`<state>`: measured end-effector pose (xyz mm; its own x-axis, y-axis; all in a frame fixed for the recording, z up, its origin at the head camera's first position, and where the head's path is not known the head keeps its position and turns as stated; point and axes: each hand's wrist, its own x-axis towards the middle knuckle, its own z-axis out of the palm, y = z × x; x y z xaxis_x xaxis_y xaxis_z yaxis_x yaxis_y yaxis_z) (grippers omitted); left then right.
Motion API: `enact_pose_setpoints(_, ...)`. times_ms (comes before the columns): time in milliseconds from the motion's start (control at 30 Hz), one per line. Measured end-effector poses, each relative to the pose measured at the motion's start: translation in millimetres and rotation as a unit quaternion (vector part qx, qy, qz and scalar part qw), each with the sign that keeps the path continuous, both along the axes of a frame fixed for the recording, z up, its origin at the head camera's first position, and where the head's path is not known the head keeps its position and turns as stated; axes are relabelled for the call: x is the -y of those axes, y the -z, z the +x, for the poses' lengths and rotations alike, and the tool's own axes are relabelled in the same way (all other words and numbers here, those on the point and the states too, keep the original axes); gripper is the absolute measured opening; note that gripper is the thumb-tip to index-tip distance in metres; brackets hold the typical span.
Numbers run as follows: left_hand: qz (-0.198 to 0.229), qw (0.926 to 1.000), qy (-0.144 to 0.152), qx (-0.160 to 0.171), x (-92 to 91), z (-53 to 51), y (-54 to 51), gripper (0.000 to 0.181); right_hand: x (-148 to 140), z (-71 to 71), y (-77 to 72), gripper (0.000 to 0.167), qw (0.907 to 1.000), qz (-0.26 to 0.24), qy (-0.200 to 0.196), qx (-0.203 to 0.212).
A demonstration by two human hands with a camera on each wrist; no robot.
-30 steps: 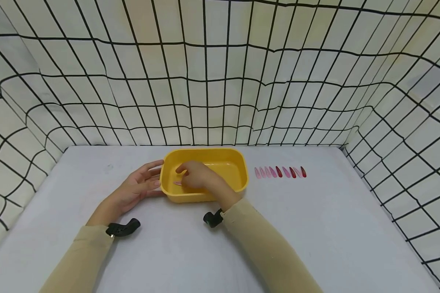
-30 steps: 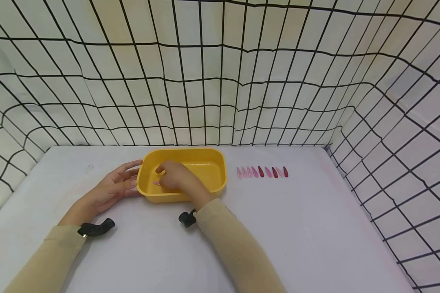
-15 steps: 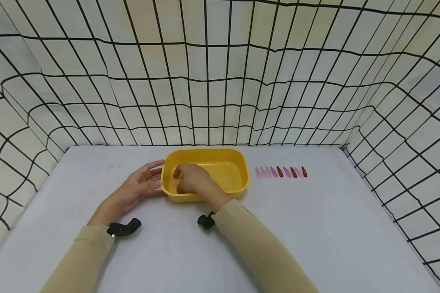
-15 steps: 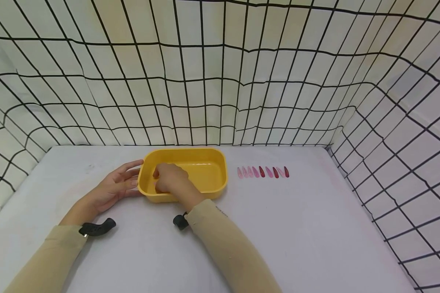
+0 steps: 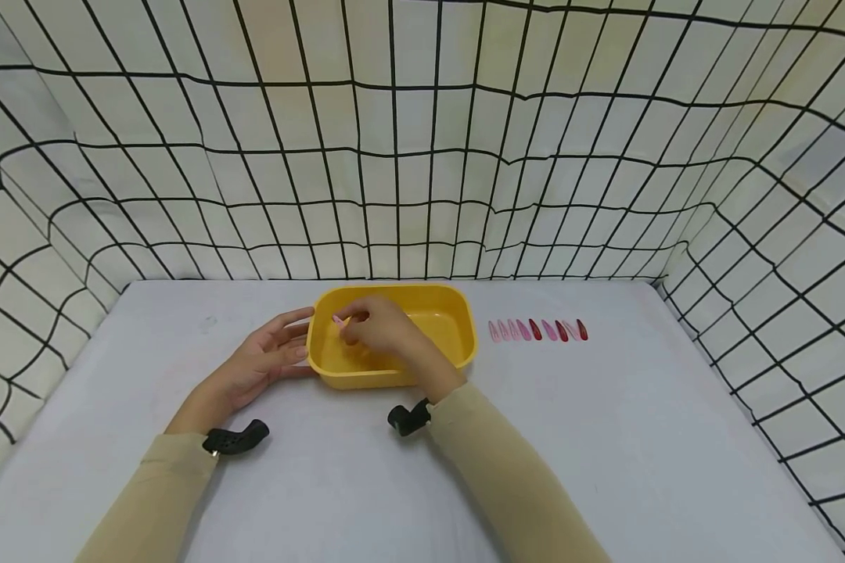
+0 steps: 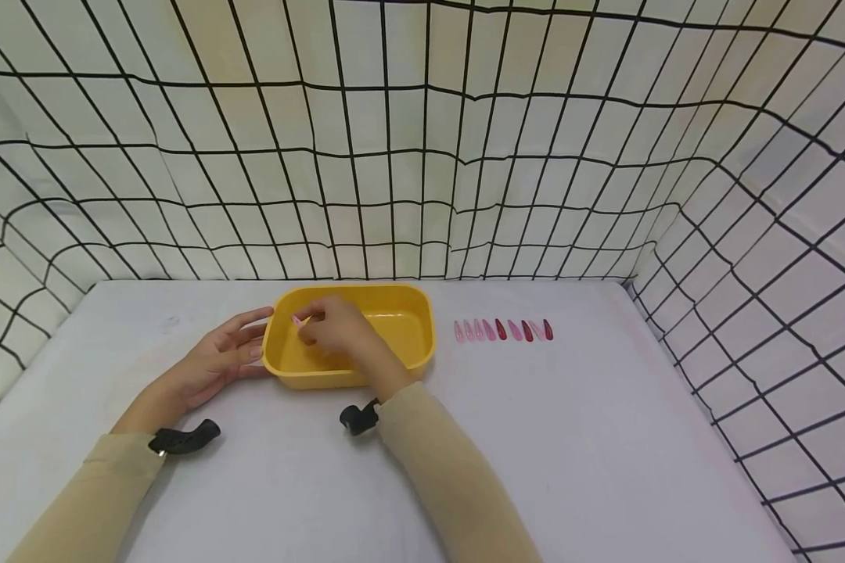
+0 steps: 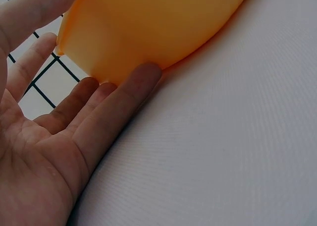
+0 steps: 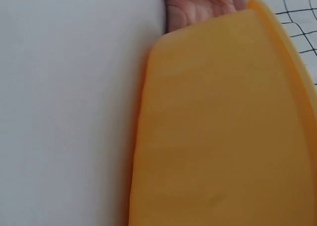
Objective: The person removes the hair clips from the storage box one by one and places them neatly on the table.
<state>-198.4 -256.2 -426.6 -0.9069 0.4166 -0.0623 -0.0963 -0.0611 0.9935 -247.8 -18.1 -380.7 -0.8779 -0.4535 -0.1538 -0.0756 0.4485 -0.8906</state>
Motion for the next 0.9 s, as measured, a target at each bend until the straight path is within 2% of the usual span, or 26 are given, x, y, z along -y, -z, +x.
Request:
enact_pose_setpoints(133,0.003,1.0,0.003,-0.002,1.0,0.0,1.2,0.064,-11.6,-0.1,-2.5,0.025,0.9959,-0.087,0.019,0.017)
enact_pose_setpoints(433,-0.003,1.0,-0.006,0.0,1.0,0.2,2.0,0.064,-43.5,3.6,-13.9,0.034,0.9795,-0.196,0.041,0.021)
enact_pose_setpoints(667,0.003,1.0,-0.003,-0.001,1.4,-1.3,3.7,0.064,-67.2,7.4,-23.7,0.039,0.9764,-0.209,0.051,0.017)
enact_pose_setpoints(900,-0.006,1.0,-0.006,0.001,1.8,-0.9,3.5,0.063,-89.9,8.3,-25.7,0.033,0.9778,-0.2,0.061,-0.008)
